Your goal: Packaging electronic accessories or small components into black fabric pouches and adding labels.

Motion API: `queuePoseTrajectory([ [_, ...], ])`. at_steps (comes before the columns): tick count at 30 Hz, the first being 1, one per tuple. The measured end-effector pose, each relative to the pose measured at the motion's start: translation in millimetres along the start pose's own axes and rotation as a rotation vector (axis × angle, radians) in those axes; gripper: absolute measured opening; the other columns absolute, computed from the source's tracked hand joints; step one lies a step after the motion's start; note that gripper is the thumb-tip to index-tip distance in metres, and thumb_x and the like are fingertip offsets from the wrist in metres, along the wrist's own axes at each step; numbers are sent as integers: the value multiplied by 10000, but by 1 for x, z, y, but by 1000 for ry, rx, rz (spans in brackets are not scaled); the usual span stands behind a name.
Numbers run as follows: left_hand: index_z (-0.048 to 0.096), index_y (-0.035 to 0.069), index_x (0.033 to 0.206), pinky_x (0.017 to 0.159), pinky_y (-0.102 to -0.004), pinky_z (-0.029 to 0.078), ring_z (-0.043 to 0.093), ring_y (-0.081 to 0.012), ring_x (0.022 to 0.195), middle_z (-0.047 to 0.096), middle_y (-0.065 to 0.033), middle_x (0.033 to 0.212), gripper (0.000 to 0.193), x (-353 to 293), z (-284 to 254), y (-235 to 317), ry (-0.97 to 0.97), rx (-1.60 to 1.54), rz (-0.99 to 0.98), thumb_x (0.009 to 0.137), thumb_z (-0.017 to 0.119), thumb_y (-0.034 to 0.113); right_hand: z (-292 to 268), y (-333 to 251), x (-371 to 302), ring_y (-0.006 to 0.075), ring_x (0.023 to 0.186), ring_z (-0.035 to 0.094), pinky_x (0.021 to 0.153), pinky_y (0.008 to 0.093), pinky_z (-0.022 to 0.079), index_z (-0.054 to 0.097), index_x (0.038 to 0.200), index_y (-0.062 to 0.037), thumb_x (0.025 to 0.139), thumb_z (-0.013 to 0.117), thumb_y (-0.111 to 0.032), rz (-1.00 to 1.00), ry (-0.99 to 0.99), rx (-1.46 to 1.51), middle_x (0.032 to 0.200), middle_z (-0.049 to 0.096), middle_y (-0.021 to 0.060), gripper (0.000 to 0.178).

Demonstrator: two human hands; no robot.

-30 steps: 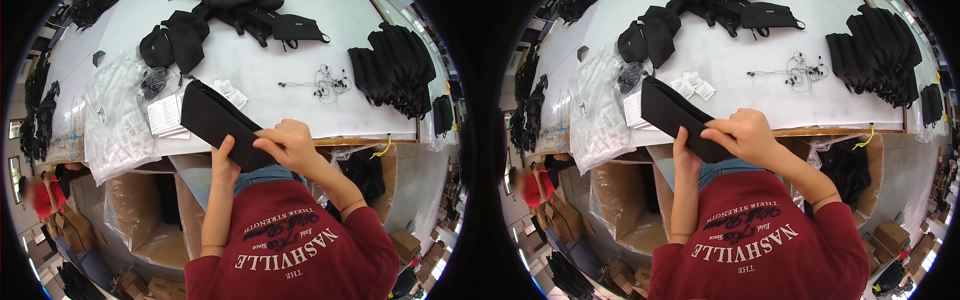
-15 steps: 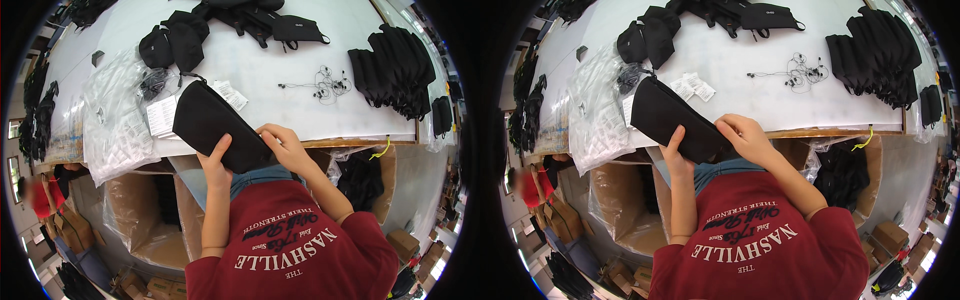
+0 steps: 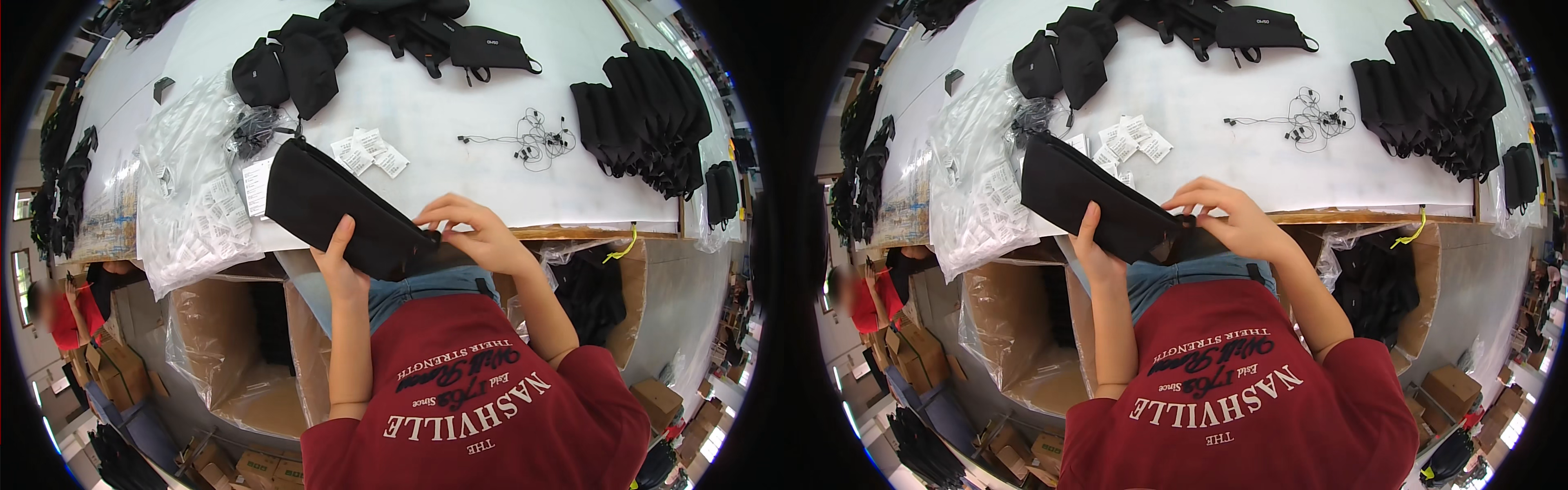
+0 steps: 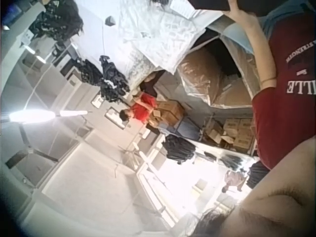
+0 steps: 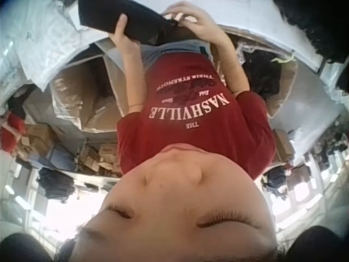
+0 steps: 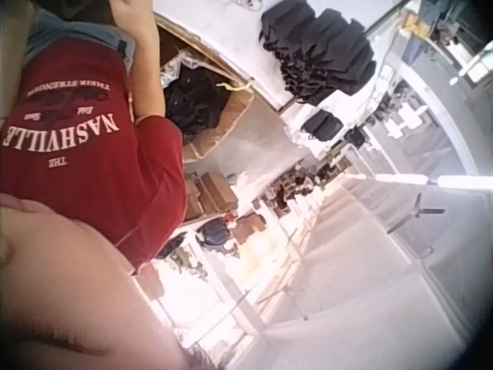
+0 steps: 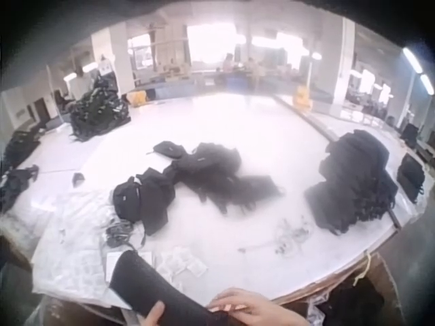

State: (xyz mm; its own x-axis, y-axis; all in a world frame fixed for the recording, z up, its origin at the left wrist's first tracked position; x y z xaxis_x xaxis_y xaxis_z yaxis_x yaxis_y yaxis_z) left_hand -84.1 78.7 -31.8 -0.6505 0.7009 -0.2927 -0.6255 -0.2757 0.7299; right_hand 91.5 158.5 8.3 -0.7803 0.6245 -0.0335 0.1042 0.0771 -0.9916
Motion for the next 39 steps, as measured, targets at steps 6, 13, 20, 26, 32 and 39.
queuePoseTrajectory([
  [6,568,-40,1151,809,-316,525,645,-207,903,647,-127,1040,455,-20,28,-22,-263,149,-263,720,708,-5,-20,-18,9,133,971,565,797,258,455,612,1197,-49,898,499,-41,-64,172,67,1186,559,70,319],
  [13,608,-53,1064,717,-289,542,659,-178,785,668,-115,927,391,-41,44,-50,-410,223,-516,700,728,22,-40,-37,9,98,882,592,814,232,474,610,1139,31,960,556,-158,-195,502,104,1015,654,60,266],
  [20,609,-40,1049,700,-299,553,668,-187,791,670,-116,914,309,-36,37,-64,-273,112,-552,765,670,65,-45,-49,-2,106,659,553,589,226,443,645,860,-26,811,695,-55,-321,697,-200,840,622,50,75],
  [26,620,17,936,601,-332,563,648,-228,644,659,-152,809,239,-5,3,-62,-70,-212,-603,901,524,233,15,-41,-5,95,660,529,564,226,399,651,805,-37,790,690,-46,-60,123,-19,806,604,21,43],
  [32,626,10,956,606,-321,565,656,-221,669,669,-137,835,234,-4,0,-57,-64,-229,-563,901,523,212,22,-43,-6,132,583,493,555,260,404,645,849,-32,833,681,-132,-38,-9,-61,758,547,34,107],
  [39,590,-2,1091,745,-340,552,666,-220,845,671,-114,984,284,-1,5,-54,-132,-193,-540,886,564,193,15,-48,-6,192,856,575,750,284,447,661,916,-69,765,721,-122,-27,-37,-238,925,602,45,171],
])
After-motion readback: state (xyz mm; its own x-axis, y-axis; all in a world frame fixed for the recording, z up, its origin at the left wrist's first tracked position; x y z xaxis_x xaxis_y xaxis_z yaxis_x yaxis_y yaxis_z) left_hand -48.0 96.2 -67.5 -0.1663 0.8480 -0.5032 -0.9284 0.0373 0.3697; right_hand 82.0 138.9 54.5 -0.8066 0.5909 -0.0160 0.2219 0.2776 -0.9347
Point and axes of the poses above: each hand's wrist, its own x-axis towards the middle knuckle, its own z-axis out of the palm, y = z × x, the point moved 9 cm from there along x, towards the middle knuckle
